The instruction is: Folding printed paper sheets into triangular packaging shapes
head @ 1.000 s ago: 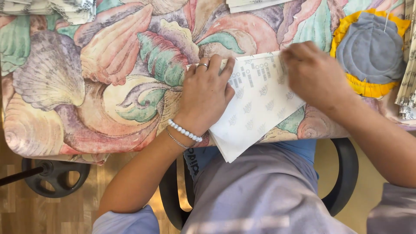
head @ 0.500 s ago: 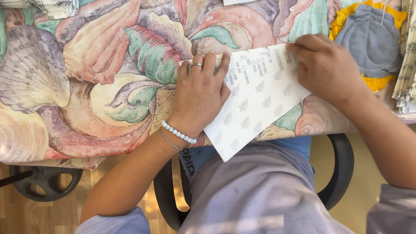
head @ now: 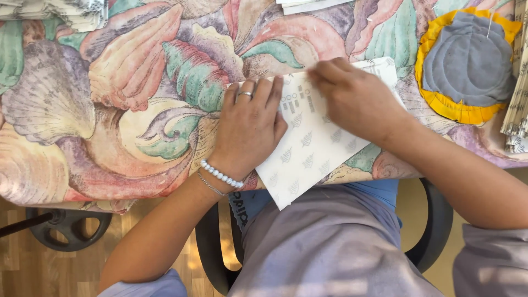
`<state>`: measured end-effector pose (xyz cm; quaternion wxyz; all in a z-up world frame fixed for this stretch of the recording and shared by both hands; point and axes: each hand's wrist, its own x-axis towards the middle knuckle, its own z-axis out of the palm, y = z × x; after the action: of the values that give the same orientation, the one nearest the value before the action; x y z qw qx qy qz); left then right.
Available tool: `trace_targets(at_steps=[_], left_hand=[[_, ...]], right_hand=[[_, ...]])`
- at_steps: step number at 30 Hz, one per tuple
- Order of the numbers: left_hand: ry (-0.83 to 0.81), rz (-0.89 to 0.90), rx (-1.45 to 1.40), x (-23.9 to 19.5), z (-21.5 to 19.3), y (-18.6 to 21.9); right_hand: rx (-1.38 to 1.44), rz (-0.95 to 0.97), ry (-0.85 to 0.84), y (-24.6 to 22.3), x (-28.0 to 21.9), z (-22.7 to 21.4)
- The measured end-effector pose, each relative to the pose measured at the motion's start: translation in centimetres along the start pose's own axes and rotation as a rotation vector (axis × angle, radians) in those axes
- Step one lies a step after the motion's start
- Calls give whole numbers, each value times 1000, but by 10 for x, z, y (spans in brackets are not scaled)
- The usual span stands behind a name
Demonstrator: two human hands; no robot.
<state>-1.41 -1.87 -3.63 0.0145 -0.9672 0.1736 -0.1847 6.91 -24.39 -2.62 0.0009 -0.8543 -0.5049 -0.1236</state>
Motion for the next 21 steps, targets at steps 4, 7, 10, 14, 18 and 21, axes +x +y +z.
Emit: trace_targets(at_steps=[4,7,10,14,18,21], left_hand=[[-24,-10,-81,6,-2,3],[-143,-18,-144,31,-3,2],[-250,39,-298,68,14,6],[-458,43,-439,103,26,3],[-740,-78,-484,103,4,13],[-501,-39,-527,84,9,7]], right_hand=[[14,165,-30,38,-53,-7],[-47,194,-51,56,-69,-5],[-40,226,-51,60,-72,-3],[152,239,12,68,-64,-6],[351,278,157,56,-58,-25],[417,407,355,63,-60,-25]])
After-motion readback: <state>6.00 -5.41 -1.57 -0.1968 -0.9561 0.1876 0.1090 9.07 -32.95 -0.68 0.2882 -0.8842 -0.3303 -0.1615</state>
